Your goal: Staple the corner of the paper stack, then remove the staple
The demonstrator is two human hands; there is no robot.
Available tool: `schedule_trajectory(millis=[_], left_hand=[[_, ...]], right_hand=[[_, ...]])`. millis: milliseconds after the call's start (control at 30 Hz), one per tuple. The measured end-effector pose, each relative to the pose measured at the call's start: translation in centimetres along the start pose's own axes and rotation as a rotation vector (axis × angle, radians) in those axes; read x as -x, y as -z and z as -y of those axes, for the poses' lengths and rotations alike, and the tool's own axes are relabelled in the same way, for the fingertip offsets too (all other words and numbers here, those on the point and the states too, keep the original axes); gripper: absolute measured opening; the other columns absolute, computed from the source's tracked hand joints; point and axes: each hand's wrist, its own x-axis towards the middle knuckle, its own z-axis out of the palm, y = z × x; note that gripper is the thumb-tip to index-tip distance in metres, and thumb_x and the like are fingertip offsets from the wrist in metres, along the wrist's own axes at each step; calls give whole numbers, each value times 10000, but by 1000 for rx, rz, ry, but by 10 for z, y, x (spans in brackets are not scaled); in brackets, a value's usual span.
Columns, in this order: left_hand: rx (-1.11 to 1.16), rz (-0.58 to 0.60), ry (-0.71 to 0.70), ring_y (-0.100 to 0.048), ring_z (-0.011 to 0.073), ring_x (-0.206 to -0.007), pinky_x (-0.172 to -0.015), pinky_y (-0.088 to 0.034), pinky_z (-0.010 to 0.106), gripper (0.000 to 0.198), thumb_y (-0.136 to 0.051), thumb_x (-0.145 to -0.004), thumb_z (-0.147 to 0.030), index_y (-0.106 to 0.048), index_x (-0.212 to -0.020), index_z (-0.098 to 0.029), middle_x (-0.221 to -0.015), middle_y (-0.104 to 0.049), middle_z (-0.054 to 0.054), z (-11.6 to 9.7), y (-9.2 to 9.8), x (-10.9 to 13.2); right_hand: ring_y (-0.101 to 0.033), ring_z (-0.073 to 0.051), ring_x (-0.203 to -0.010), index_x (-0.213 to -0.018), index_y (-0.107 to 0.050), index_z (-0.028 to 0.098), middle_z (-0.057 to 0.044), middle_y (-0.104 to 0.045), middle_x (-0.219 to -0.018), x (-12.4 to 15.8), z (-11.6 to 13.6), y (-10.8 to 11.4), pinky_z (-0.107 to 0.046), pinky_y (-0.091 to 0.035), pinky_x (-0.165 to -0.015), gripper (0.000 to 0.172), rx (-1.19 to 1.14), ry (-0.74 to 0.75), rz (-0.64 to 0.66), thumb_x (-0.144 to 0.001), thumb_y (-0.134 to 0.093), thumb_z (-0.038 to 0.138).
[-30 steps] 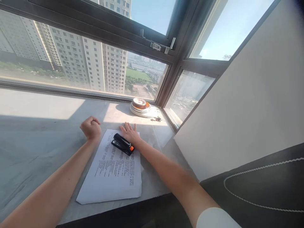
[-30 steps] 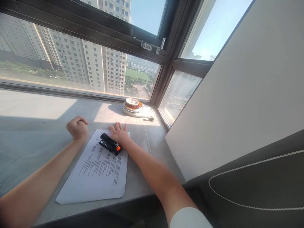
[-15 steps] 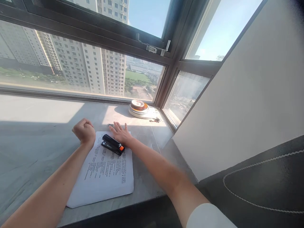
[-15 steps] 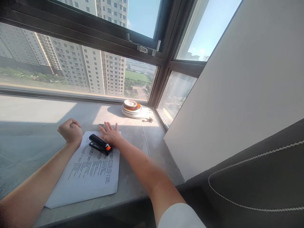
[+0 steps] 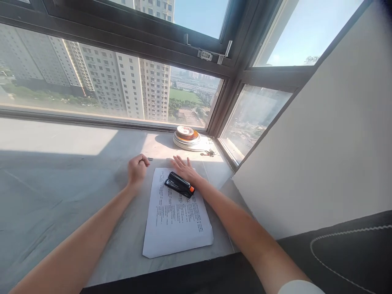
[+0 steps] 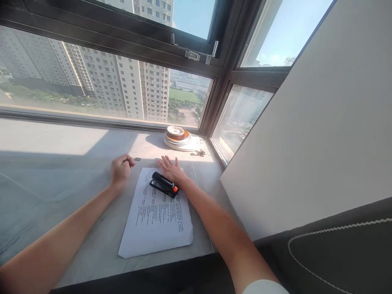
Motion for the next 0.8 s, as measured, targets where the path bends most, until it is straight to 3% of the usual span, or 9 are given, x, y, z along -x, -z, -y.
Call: schedule_trajectory(millis=[100,200,267,333,433,500,567,667,800], left_hand=[[130,84,109,-607,200,-697,-668,-459,300,197,-476,-600,-190,-657,-669,-228,-711,-684,20,6,-13,11],[136,138,142,-620,202,-734,-712,-486,311,206,-483,-606,-201,-665,-700,-223,-749,-699,28,8,-18,15],[142,124,148,-620,205,-737,-722,-493,320,194,-475,-608,-214,-648,-696,-224,-758,-697,33,8,-18,14],[149,104,149,-630,210,-754,-741,-504,328,193,-469,-610,-218,-640,-699,-224,-772,-702,38,8,-17,11],[107,117,137,-653,221,-788,-758,-516,338,219,-467,-633,-205,-666,-724,-219,-790,-716,45,9,-16,10],[41,158,120,-663,226,-790,-731,-511,337,223,-476,-667,-192,-682,-749,-219,-795,-725,45,9,-16,11],[-42,198,97,-675,229,-787,-702,-503,334,193,-504,-711,-183,-683,-771,-224,-804,-736,39,9,-17,12],[-141,238,43,-693,233,-791,-725,-532,342,122,-577,-739,-164,-665,-789,-231,-830,-757,37,7,-18,14],[-184,286,-41,-710,243,-807,-798,-577,368,131,-659,-740,-126,-651,-809,-237,-836,-758,40,6,-20,15]], right_hand=[[-118,-350,-1749,-1734,-336,183,-192,-213,-1850,-6,1,-3,-768,-46,-1352,654,-38,32,-62,-1148,-456,447],[-214,-345,-1726,-1651,-454,180,-184,-379,-1791,2,4,6,-765,-75,-1349,555,-140,41,-222,-1133,-473,374],[-384,-318,-1641,-1487,-603,198,-159,-596,-1634,14,7,19,-691,-214,-1344,414,-256,60,-392,-1134,-433,332],[-584,-285,-1412,-1214,-702,216,-134,-748,-1371,26,13,35,-547,-425,-1230,345,-378,108,-492,-1148,-399,366],[-666,-229,-1047,-1093,-674,229,-93,-739,-1172,41,27,56,-392,-551,-953,319,-493,195,-304,-1115,-513,504],[-659,-219,-946,-1135,-644,231,-76,-717,-1143,46,39,64,-348,-538,-818,366,-450,203,-89,-1008,-695,570],[-656,-229,-912,-1149,-618,227,-72,-719,-1106,49,49,67,-328,-500,-741,432,-371,132,19,-913,-821,527],[-651,-229,-861,-1098,-616,229,-60,-731,-1003,58,58,66,-321,-460,-705,243,-339,25,14,-966,-768,366],[-677,-219,-907,-1118,-649,249,-38,-754,-1019,75,64,65,-333,-493,-782,130,-478,74,-36,-1028,-697,329]])
